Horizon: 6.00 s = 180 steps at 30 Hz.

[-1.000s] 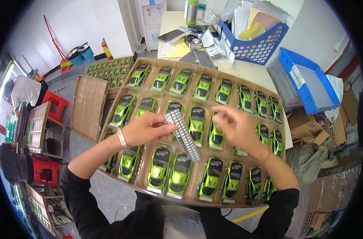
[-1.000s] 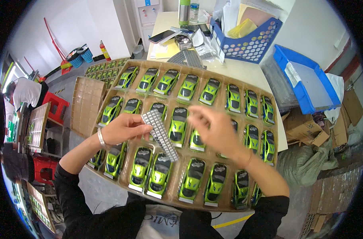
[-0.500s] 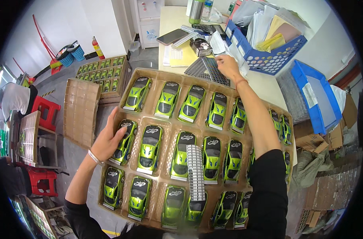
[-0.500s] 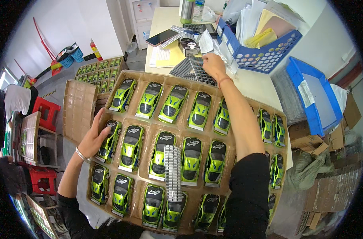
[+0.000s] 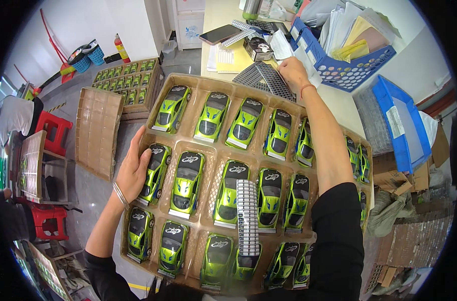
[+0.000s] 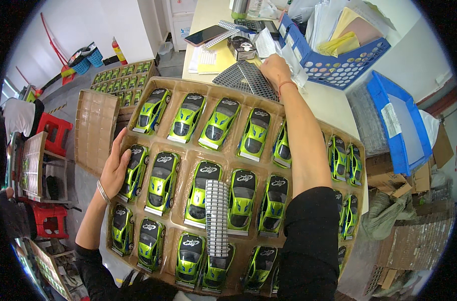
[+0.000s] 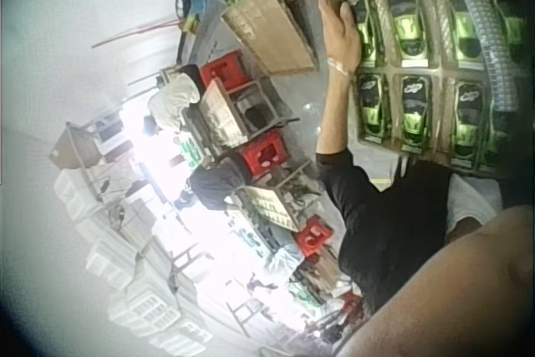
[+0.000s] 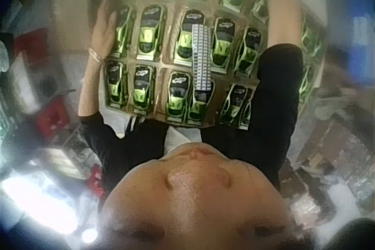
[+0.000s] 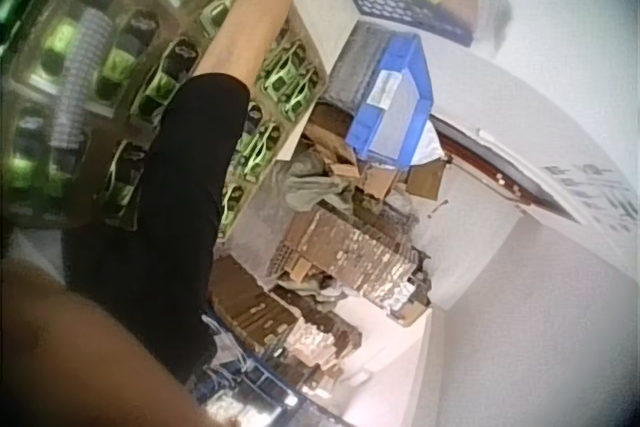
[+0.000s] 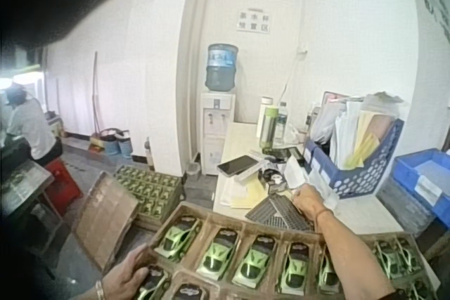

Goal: Inspecting and adjusting internal components of toy cars using a metal tool.

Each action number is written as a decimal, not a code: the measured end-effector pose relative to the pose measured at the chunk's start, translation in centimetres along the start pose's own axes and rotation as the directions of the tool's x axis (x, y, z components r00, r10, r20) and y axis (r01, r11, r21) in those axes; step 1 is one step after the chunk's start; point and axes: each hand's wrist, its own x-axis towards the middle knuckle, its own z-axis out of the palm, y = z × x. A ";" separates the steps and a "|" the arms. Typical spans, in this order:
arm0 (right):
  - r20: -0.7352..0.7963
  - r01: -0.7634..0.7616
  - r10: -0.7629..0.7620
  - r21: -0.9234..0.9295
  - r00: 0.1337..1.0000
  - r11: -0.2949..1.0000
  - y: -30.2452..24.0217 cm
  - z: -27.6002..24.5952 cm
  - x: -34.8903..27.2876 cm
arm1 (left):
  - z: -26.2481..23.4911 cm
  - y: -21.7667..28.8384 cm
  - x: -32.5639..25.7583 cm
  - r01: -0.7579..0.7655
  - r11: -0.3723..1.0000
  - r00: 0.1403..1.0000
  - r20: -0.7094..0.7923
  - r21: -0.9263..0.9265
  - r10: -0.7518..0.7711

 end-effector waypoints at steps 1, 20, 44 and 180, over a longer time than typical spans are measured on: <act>0.002 0.001 -0.001 0.000 1.000 1.000 0.4 -0.1 0.0 | 0.0 -0.1 -0.1 0.004 1.000 1.000 -0.005 0.002 -0.004; -0.248 0.252 -0.143 0.495 0.958 0.832 -0.2 -13.1 -12.1 | -1.4 -0.4 -0.4 0.493 0.528 0.833 0.200 -0.691 -0.516; -0.091 0.266 -0.254 0.475 0.963 0.839 -0.3 -13.0 -47.3 | 6.5 15.8 -7.6 -0.720 0.681 0.684 0.303 0.136 0.663; 0.017 0.503 -0.552 0.388 0.834 0.772 -5.0 -15.0 -47.4 | 6.8 21.3 -4.7 -0.278 0.932 0.949 0.084 -0.233 0.304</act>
